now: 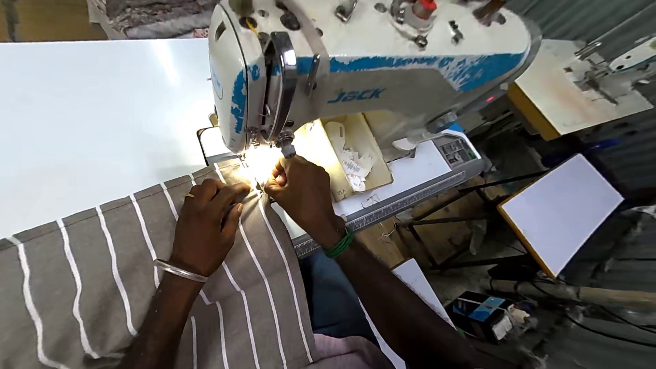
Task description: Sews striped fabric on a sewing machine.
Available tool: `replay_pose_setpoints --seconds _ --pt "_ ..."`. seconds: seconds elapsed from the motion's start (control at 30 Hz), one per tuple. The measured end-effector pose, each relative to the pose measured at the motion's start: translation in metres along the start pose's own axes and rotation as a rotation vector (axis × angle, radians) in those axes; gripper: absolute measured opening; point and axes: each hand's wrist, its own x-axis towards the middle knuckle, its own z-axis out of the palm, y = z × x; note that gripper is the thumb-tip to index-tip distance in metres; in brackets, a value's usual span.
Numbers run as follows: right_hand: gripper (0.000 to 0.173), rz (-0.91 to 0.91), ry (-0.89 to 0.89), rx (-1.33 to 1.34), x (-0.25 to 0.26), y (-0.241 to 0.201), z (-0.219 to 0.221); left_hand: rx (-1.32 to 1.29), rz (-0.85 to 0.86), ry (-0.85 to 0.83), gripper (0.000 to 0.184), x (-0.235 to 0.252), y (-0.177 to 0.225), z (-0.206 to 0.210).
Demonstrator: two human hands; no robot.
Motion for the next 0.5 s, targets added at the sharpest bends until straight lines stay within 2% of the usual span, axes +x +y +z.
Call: replay_pose_setpoints --seconds 0.07,0.13,0.23,0.27,0.33,0.4,0.43,0.5 --pt "0.015 0.010 0.007 0.116 -0.004 -0.005 0.001 0.000 -0.001 -0.010 0.032 0.000 0.000 0.000" --pt "0.013 0.098 -0.026 0.366 -0.005 -0.005 0.003 0.000 0.005 -0.008 0.031 0.000 0.001 0.000" --pt "0.014 0.339 -0.179 0.943 0.002 -0.004 0.004 0.008 0.021 0.003 0.029 0.002 0.001 0.001" --pt "0.015 0.406 -0.229 1.056 0.003 -0.004 0.002 0.011 0.026 0.004 0.029 0.003 0.002 0.001" --pt "0.019 0.456 -0.388 1.080 -0.002 -0.006 -0.012 0.021 0.035 0.005 0.030 0.001 0.004 0.001" --pt "0.017 0.331 -0.544 1.054 -0.031 -0.015 -0.042 0.047 0.047 -0.005 0.028 -0.005 0.000 0.000" --pt "0.017 0.228 -0.559 1.007 -0.052 -0.017 -0.059 0.063 0.059 -0.013 0.031 -0.005 -0.005 0.003" --pt "0.020 0.005 -0.451 0.789 -0.083 -0.007 -0.083 0.078 0.077 -0.035 0.037 -0.006 -0.019 0.014"
